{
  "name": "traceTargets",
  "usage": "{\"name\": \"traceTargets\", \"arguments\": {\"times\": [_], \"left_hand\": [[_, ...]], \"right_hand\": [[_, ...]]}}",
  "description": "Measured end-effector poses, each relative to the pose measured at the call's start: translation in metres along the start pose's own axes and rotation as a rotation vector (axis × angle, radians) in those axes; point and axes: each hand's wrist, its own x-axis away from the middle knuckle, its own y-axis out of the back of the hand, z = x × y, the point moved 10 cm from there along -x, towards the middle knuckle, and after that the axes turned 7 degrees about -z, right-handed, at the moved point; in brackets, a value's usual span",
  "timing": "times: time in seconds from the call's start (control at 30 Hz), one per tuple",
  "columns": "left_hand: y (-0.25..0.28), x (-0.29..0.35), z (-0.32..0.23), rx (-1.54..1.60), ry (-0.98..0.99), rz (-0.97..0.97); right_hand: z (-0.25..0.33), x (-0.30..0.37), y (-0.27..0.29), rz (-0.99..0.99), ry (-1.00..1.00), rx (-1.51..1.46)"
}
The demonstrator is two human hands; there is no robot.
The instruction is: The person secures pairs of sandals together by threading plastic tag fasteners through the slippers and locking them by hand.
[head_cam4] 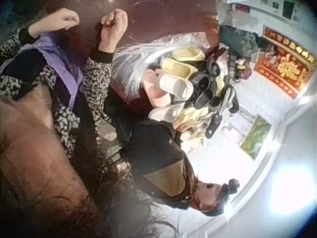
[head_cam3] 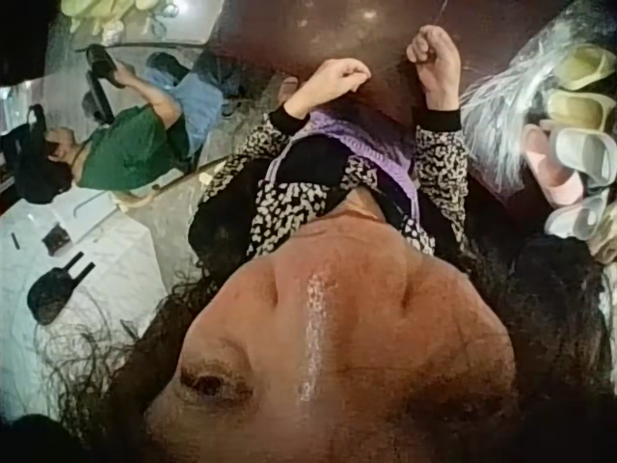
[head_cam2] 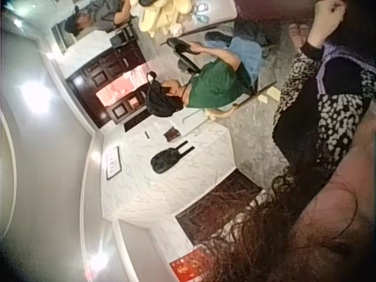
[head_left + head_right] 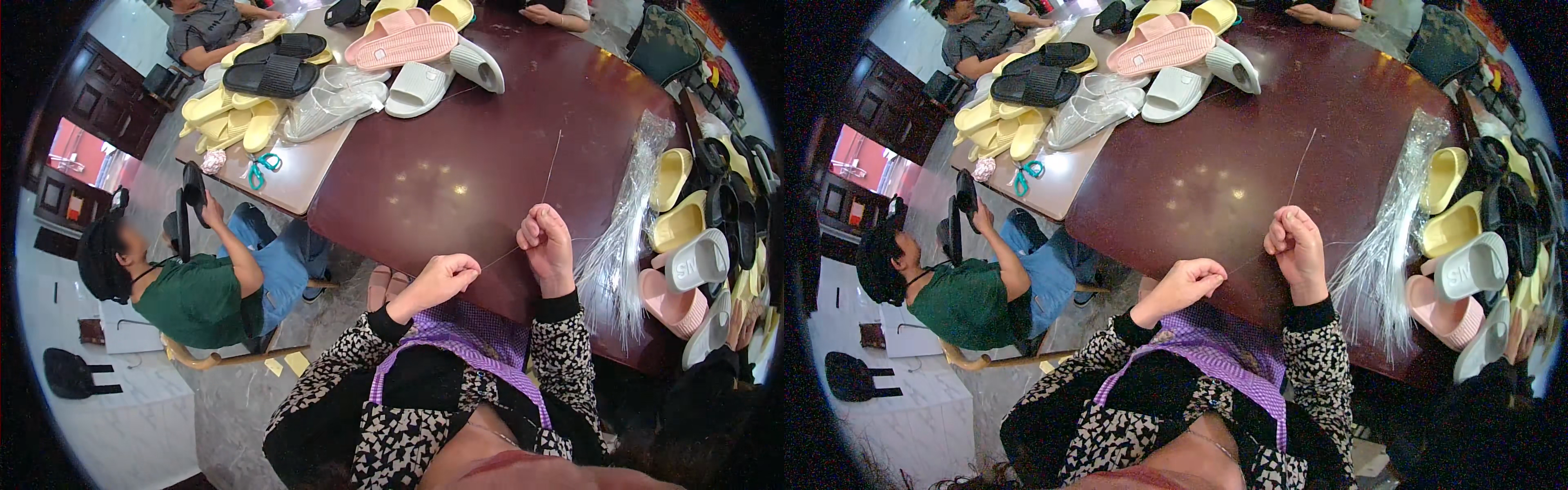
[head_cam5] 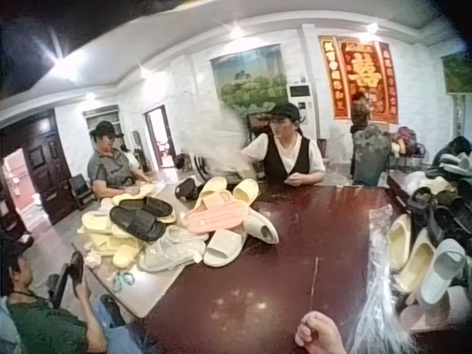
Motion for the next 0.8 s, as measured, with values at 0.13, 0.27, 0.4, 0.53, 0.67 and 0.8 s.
{"name": "traceTargets", "arguments": {"times": [0.13,0.27,0.4,0.53,0.67,0.8], "left_hand": [[0.002,0.001,0.001,0.023,0.006,-0.003],[0.005,0.002,0.002,0.024,0.01,-0.015],[0.011,0.003,-0.001,0.029,0.007,-0.036],[0.022,0.004,-0.005,0.004,-0.023,-0.124],[0.027,0.005,-0.006,-0.02,-0.043,-0.143],[0.034,0.007,-0.007,-0.08,-0.043,-0.171]], "right_hand": [[0.001,0.0,0.0,-0.005,0.004,-0.002],[0.001,0.0,0.001,0.004,0.006,-0.018],[0.002,-0.001,0.001,0.028,0.003,-0.04],[0.001,-0.001,0.001,0.031,0.005,-0.04],[0.002,0.0,0.001,0.02,0.011,-0.038],[0.002,-0.001,0.002,0.019,0.015,-0.043]]}}
